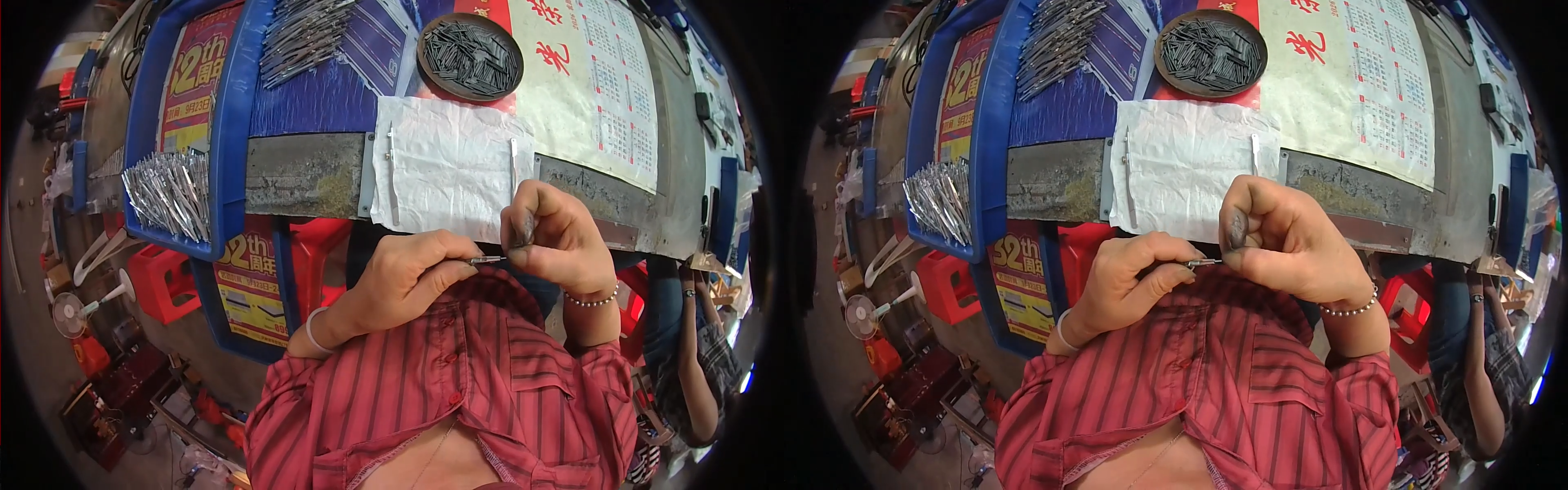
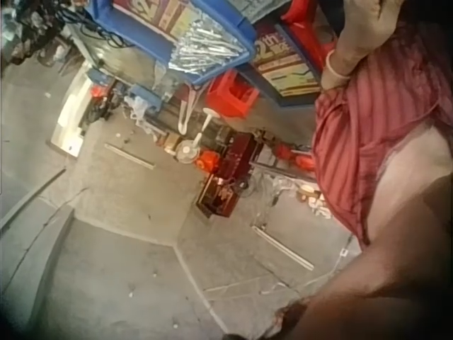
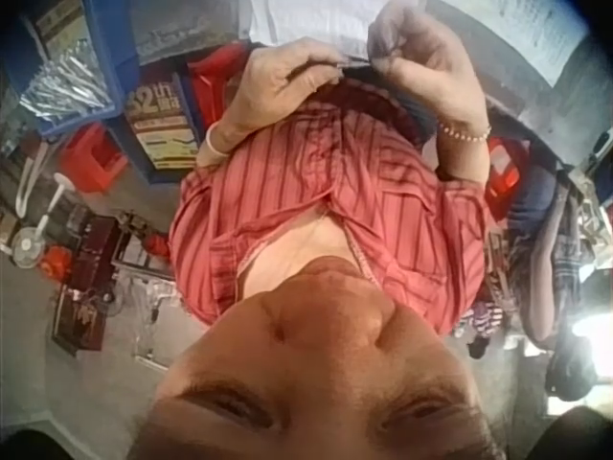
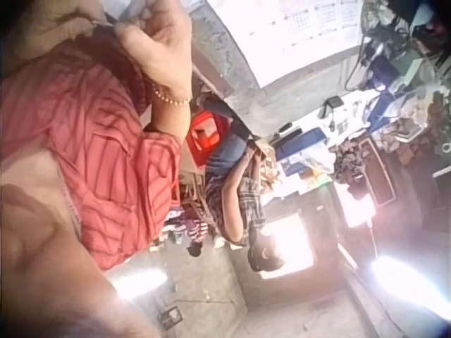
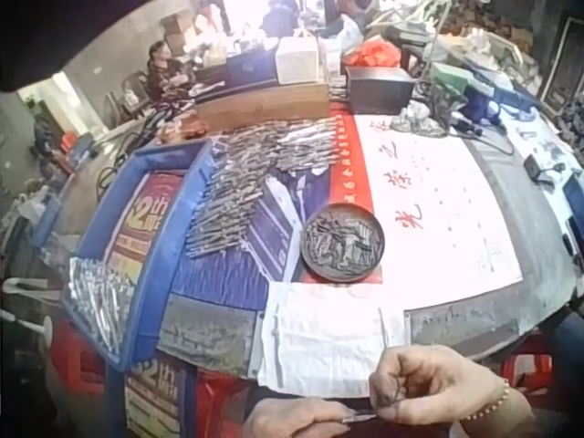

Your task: Assembling small metal hardware components manually at a workbench.

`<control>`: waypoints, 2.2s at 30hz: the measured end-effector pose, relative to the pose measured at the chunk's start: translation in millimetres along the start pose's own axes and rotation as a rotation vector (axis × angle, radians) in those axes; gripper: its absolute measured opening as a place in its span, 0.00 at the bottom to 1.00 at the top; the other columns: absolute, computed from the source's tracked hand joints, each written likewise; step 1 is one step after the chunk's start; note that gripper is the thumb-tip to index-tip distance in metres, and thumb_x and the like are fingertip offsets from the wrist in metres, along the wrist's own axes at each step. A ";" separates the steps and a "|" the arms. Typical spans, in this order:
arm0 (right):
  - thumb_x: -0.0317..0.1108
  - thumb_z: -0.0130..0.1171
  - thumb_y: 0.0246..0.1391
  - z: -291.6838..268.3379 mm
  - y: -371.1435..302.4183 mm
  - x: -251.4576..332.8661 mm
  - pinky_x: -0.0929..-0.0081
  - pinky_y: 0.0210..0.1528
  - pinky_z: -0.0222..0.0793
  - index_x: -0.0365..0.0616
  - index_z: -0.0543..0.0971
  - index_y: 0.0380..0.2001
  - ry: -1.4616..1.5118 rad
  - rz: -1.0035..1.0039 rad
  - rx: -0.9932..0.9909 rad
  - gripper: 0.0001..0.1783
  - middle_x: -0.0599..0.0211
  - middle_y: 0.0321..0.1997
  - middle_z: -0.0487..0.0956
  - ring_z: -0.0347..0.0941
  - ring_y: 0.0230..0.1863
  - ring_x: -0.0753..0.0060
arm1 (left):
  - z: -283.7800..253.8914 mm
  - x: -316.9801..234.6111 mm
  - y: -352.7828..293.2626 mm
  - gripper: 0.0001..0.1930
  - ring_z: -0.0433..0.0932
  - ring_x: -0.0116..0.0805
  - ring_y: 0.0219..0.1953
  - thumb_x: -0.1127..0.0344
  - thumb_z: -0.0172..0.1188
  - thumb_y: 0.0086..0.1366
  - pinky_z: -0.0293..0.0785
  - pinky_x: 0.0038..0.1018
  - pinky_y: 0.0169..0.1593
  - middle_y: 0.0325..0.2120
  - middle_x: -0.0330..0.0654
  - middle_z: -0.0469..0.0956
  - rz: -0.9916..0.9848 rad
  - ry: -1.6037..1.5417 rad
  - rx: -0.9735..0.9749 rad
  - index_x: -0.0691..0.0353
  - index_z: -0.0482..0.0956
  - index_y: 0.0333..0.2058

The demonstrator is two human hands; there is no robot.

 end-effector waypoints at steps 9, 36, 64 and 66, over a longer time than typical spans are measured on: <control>0.20 0.54 0.45 4.0 -13.3 -5.8 0.86 0.30 0.59 0.39 0.64 0.30 -0.399 0.082 -0.018 0.10 0.70 0.27 0.68 0.63 0.27 0.84 | 7.3 -0.6 -5.5 0.09 0.75 0.39 0.23 0.74 0.61 0.51 0.70 0.31 0.26 0.22 0.42 0.74 0.320 0.411 -0.044 0.64 0.74 0.33; 0.31 0.61 0.53 3.3 -22.2 -28.7 0.85 0.21 0.57 0.38 0.70 0.25 -0.272 0.012 -0.321 0.11 0.75 0.19 0.71 0.61 0.18 0.89 | 13.9 -14.2 -7.4 0.15 0.73 0.34 0.19 0.73 0.63 0.50 0.67 0.27 0.21 0.21 0.42 0.74 0.467 0.838 -0.128 0.68 0.74 0.37; 0.33 0.55 0.57 -0.9 -20.7 -26.9 0.81 0.22 0.51 0.38 0.66 0.22 -0.407 -0.084 -0.291 0.14 0.75 0.18 0.61 0.54 0.21 0.85 | 18.3 -17.8 -3.3 0.15 0.75 0.36 0.20 0.74 0.65 0.48 0.69 0.27 0.22 0.20 0.42 0.75 0.429 0.838 -0.151 0.67 0.75 0.37; 0.33 0.55 0.57 -1.5 -19.6 -27.1 0.81 0.23 0.51 0.38 0.66 0.22 -0.410 -0.080 -0.286 0.14 0.75 0.18 0.62 0.54 0.22 0.85 | 17.9 -17.5 -2.9 0.15 0.75 0.36 0.20 0.74 0.64 0.49 0.69 0.27 0.22 0.20 0.42 0.75 0.434 0.849 -0.153 0.67 0.75 0.37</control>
Point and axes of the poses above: each hand's wrist, its own y-axis towards the middle knuckle, its own z-axis out of the palm, x = y × z, the point moved 3 cm from there along y, towards the middle knuckle
